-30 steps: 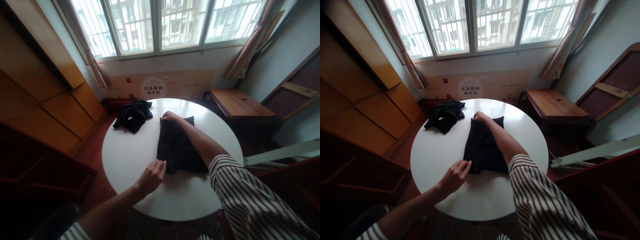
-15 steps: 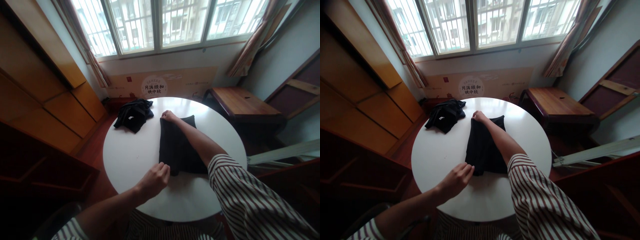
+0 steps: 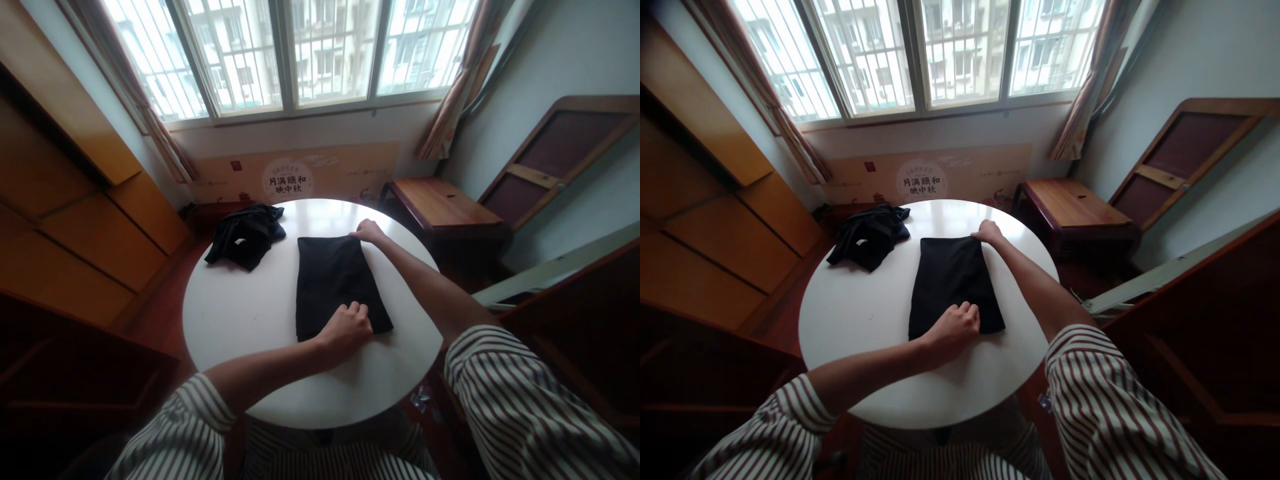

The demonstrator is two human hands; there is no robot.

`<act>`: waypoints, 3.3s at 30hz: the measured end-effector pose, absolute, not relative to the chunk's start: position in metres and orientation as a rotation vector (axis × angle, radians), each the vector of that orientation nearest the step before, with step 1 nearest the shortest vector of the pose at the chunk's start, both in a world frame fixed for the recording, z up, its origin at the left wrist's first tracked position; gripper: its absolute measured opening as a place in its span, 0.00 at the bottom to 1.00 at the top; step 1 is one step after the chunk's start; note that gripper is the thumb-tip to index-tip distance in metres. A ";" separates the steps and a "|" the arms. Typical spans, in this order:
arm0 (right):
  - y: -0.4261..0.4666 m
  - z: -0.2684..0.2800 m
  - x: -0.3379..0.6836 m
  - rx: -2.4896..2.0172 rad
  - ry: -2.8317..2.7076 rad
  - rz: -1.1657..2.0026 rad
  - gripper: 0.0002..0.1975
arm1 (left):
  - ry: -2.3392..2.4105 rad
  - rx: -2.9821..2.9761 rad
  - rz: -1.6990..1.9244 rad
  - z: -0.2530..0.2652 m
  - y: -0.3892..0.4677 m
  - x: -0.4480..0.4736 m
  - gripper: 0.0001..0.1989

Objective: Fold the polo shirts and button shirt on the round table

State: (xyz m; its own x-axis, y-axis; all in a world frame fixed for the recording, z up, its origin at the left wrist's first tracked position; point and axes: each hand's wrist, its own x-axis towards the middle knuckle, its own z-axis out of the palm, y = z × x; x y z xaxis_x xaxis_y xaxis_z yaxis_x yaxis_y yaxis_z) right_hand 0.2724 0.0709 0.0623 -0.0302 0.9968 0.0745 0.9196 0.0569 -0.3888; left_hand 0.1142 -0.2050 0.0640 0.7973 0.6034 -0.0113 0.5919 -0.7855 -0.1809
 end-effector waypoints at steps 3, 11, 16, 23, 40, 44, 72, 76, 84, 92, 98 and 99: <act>0.068 0.061 0.278 -1.858 -2.000 0.365 0.10 | -0.943 -2.841 0.100 0.063 -0.206 0.119 0.11; 0.070 0.058 0.268 -1.765 -1.886 0.381 0.11 | -0.771 -2.772 -0.016 0.042 -0.225 0.115 0.13; 0.067 0.051 0.266 -1.795 -1.828 0.401 0.10 | -0.963 -2.658 -0.068 0.040 -0.227 0.122 0.17; 0.055 0.053 0.280 -1.862 -1.781 0.481 0.20 | -0.937 -2.633 -0.170 0.033 -0.217 0.150 0.14; 0.027 0.069 0.261 -1.845 -1.993 0.185 0.20 | -0.824 -2.872 -0.266 0.053 -0.231 0.138 0.11; -0.006 0.064 0.229 -1.594 -2.239 0.169 0.19 | -0.914 -2.975 -0.312 0.084 -0.187 0.096 0.11; -0.115 0.063 0.163 -1.267 -2.606 0.172 0.20 | -1.962 -2.618 -1.614 0.043 -0.044 -0.028 0.20; -0.161 0.058 0.151 -1.100 -2.738 0.301 0.23 | -2.240 -2.437 -1.562 0.026 0.021 -0.030 0.17; -0.166 0.052 0.148 -1.336 -2.706 0.360 0.33 | -2.234 -2.448 -1.595 -0.004 0.052 -0.023 0.14; -0.171 0.049 0.147 -1.170 -2.842 0.380 0.17 | -2.372 -2.376 -1.554 -0.007 0.063 -0.029 0.12; -0.173 0.052 0.151 -1.058 -2.904 0.405 0.16 | -2.497 -2.340 -1.502 -0.002 0.067 -0.038 0.11; -0.173 0.053 0.151 -1.064 -2.899 0.411 0.17 | -2.509 -2.351 -1.484 -0.001 0.067 -0.040 0.11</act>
